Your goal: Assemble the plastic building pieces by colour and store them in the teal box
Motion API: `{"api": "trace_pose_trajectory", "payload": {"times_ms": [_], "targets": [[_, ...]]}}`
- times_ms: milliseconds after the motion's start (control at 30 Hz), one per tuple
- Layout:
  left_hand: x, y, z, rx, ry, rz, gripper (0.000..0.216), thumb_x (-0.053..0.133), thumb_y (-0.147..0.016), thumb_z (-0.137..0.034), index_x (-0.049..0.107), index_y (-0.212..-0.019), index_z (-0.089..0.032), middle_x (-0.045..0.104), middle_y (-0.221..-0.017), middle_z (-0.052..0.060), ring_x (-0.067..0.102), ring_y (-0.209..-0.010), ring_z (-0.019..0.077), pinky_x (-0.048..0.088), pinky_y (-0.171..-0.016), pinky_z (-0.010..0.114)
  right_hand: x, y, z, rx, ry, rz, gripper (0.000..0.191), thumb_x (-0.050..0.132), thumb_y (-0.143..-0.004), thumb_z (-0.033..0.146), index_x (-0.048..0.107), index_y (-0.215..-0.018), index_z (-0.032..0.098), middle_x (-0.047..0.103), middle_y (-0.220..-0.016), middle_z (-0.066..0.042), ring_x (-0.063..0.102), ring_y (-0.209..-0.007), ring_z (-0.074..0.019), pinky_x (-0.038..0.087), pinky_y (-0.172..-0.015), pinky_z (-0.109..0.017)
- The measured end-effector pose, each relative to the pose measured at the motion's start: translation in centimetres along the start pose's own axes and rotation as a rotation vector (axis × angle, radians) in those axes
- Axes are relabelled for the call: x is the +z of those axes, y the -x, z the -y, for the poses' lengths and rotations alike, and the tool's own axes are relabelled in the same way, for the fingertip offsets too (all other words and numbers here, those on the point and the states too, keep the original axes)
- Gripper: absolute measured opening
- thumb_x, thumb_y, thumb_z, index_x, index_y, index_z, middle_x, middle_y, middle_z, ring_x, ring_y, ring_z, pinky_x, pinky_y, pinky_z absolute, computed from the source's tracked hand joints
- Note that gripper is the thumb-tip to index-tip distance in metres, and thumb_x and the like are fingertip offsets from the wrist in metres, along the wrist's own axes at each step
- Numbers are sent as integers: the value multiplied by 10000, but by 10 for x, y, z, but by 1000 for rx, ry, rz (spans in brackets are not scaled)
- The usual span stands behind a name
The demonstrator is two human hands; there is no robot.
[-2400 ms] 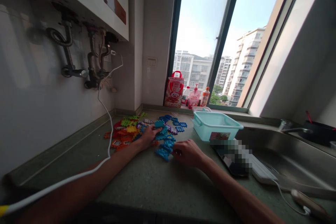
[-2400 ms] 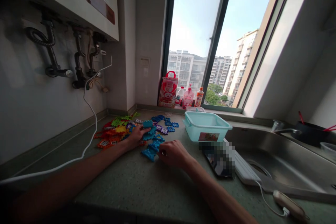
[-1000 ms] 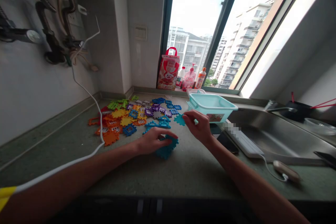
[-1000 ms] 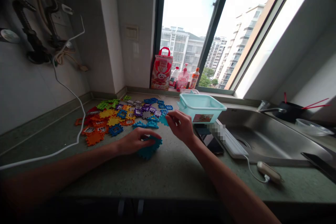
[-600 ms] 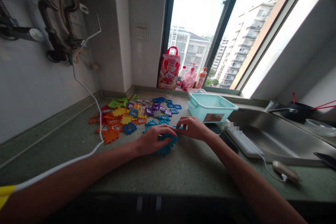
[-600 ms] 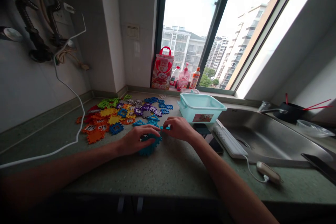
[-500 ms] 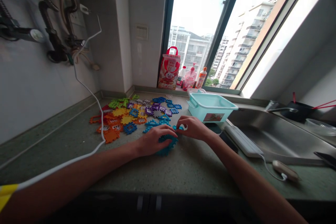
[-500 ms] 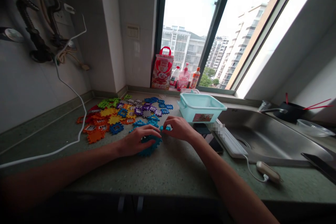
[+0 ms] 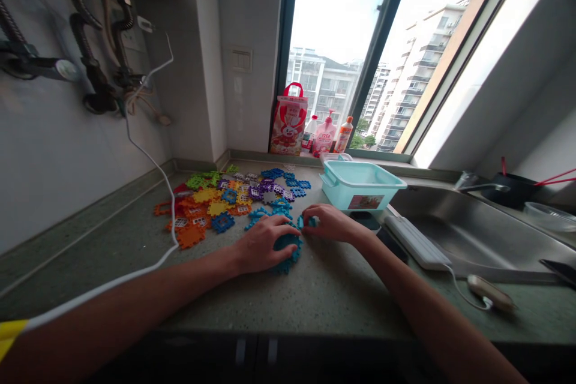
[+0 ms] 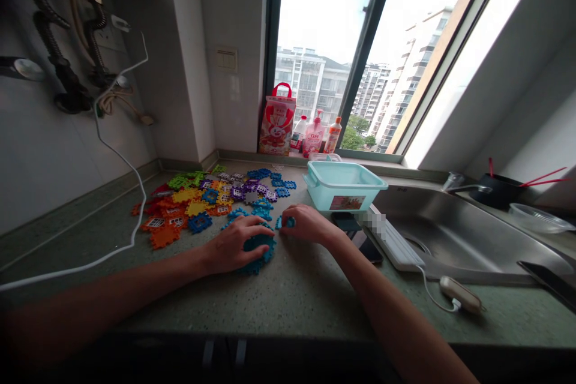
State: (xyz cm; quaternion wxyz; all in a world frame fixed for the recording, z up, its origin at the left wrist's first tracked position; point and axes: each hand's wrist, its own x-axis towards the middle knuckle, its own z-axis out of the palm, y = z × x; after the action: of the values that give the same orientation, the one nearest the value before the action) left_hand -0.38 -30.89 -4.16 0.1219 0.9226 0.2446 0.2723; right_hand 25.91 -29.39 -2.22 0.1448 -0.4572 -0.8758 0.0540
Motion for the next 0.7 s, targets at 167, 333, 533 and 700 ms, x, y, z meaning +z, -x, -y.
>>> {"api": "trace_pose_trajectory", "payload": {"times_ms": [167,333,533,700], "targets": [[-4,-3,-1,-33,-94,-29,355,697,-930,-472,732,-1195,-239,723,-1184,75,604,-1179,303,411,-1035,438,-14,5,10,74,74,-124,243,791,-825,347,753,-1037,234,771,-969,-55,713,-889,-234,504,-799,-315],[-8,-4,-5,-51,-175,-41,422,670,-928,-559,729,-1161,-213,754,-1129,88,583,-1183,330,370,-1029,476,-30,12,36,-49,-119,-152,254,793,-819,346,720,-1036,236,758,-941,-15,699,-839,-177,510,-774,-276],[-8,-3,-7,-39,-252,-30,531,610,-933,-676,725,-1168,-214,730,-1166,112,547,-1243,349,359,-1038,504,-32,15,52,-52,-114,-79,244,791,-816,332,722,-1028,231,752,-941,-14,693,-831,-182,502,-754,-282],[-7,-1,-4,-44,-249,-17,533,544,-969,-698,733,-1163,-238,654,-1373,111,486,-1350,341,315,-1112,524,-36,40,62,-28,-109,-124,283,768,-842,334,708,-1102,240,742,-1013,-40,694,-857,-199,522,-778,-300]]}}
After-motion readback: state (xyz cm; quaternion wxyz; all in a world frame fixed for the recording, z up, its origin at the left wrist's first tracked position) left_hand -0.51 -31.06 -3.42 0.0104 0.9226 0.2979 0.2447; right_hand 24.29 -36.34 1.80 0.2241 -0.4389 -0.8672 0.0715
